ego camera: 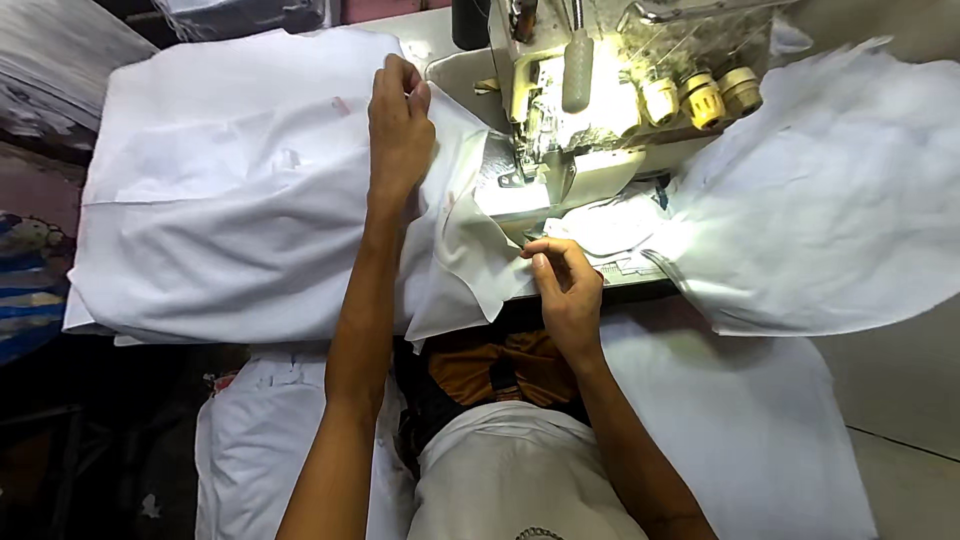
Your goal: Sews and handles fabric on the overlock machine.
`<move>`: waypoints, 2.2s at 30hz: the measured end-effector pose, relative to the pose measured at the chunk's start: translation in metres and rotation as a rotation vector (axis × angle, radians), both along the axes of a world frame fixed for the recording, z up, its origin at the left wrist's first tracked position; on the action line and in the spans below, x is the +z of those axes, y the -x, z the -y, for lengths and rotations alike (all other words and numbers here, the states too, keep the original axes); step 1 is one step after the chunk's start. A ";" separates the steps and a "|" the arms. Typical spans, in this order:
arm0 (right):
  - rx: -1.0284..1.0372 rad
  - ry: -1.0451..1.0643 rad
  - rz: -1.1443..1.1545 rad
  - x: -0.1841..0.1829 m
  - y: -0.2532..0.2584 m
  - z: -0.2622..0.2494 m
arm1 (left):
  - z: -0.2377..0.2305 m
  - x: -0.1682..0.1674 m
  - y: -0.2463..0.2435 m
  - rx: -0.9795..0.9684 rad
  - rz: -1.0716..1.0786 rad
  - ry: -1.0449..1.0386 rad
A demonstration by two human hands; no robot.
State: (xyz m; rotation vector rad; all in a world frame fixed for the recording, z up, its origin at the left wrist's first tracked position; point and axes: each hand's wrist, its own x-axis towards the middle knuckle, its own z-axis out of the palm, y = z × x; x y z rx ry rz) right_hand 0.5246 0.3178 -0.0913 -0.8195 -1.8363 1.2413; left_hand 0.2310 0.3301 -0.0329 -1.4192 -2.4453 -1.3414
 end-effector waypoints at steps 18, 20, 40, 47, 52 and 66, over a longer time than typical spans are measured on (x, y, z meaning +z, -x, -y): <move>-0.041 -0.616 0.545 0.002 0.018 0.003 | 0.117 0.014 0.028 0.094 -0.050 -0.266; -0.057 -0.601 0.660 0.013 0.002 0.002 | 0.127 0.014 0.026 0.097 -0.069 -0.190; 0.029 -0.579 0.751 0.005 -0.069 -0.036 | 0.157 0.023 0.020 -0.016 0.127 -0.401; 0.051 0.000 0.251 0.028 -0.064 -0.037 | 0.157 0.030 0.019 -0.051 0.108 -0.414; 0.352 0.645 -0.114 0.060 -0.032 -0.017 | 0.174 0.038 0.016 0.071 -0.029 -0.191; 0.558 1.276 -0.376 0.104 0.077 0.007 | 0.187 0.052 0.012 0.060 -0.120 -0.163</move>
